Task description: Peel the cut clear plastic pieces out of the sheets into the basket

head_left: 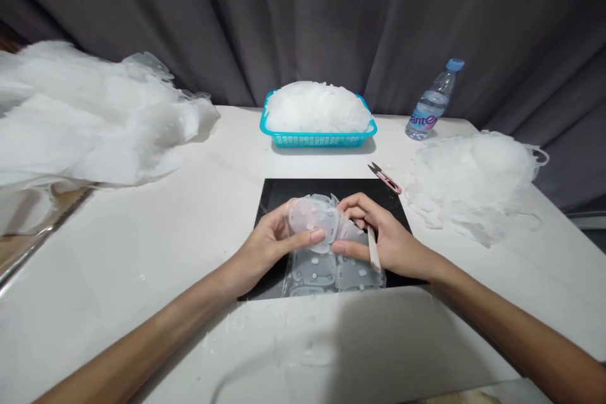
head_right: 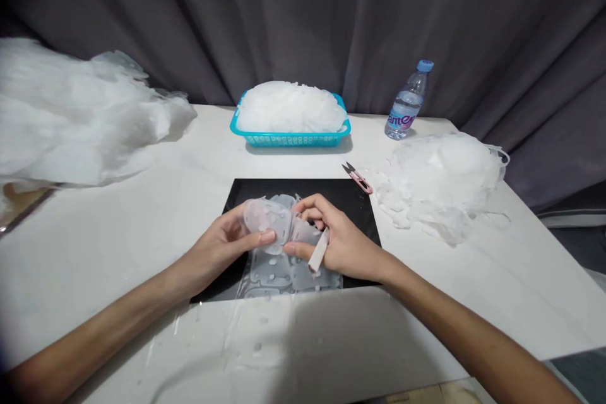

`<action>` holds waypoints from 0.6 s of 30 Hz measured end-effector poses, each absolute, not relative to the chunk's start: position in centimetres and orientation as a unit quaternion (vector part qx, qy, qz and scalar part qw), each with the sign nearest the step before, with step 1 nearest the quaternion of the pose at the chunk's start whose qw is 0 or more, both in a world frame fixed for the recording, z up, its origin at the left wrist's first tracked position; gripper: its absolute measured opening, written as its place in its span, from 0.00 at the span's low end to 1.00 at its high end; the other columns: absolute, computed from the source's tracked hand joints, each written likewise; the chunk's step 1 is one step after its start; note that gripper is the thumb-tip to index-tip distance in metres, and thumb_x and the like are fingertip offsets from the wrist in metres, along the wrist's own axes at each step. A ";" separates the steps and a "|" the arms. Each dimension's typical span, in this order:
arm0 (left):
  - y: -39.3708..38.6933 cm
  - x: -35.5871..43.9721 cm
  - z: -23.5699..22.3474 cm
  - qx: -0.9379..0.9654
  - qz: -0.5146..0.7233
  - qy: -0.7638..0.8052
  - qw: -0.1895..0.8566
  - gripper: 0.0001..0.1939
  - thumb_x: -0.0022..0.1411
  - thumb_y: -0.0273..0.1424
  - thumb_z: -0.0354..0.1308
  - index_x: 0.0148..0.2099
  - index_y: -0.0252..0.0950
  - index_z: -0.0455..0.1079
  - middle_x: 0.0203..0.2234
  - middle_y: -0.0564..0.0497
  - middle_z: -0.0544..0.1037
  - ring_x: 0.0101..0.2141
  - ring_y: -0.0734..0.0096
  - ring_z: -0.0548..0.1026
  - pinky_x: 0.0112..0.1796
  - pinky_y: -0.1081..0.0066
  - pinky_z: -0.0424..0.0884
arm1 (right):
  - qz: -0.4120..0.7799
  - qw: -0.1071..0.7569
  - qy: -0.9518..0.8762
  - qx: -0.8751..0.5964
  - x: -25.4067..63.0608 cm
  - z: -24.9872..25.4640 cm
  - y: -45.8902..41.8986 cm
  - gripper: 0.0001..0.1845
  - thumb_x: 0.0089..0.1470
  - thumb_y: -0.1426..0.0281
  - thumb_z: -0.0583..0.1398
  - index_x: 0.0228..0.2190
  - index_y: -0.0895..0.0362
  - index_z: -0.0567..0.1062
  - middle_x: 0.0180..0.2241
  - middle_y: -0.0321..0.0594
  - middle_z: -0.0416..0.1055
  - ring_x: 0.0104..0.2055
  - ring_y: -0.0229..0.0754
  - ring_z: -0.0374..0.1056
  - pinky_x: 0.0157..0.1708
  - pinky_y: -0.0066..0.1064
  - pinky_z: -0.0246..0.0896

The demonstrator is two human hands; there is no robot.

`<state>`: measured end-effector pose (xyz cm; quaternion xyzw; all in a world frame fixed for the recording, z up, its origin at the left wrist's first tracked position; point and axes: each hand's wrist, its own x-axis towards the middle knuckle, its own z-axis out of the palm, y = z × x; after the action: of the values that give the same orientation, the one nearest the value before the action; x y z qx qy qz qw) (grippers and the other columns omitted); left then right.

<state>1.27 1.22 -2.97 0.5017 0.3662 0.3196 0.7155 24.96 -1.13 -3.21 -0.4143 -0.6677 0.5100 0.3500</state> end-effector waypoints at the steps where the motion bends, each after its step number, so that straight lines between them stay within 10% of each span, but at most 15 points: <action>1: 1.2 1.3 -3.0 0.514 0.328 0.368 0.702 0.13 0.63 0.34 0.73 0.47 0.39 0.75 0.39 0.51 0.82 0.37 0.70 0.78 0.40 0.72 0.75 | 0.538 0.359 -0.646 -0.405 24.9 -3.3 -1.1 0.24 0.57 0.59 0.71 0.46 0.52 0.66 0.35 0.32 0.67 0.35 0.37 0.61 0.35 0.29 0.62; 18: 1.1 1.4 -2.8 0.599 0.367 0.399 0.589 0.16 0.56 0.34 0.77 0.42 0.36 0.76 0.35 0.52 0.77 0.37 0.67 0.77 0.38 0.71 0.78 | 0.486 0.409 -0.675 -0.375 24.3 -3.8 -1.7 0.28 0.63 0.69 0.64 0.59 0.50 0.60 0.35 0.32 0.70 0.33 0.36 0.69 0.36 0.29 0.70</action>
<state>1.41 1.11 -2.79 0.5993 0.3987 0.3673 0.5891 24.31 -1.71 -3.76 -0.3751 -0.6754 0.4857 0.4089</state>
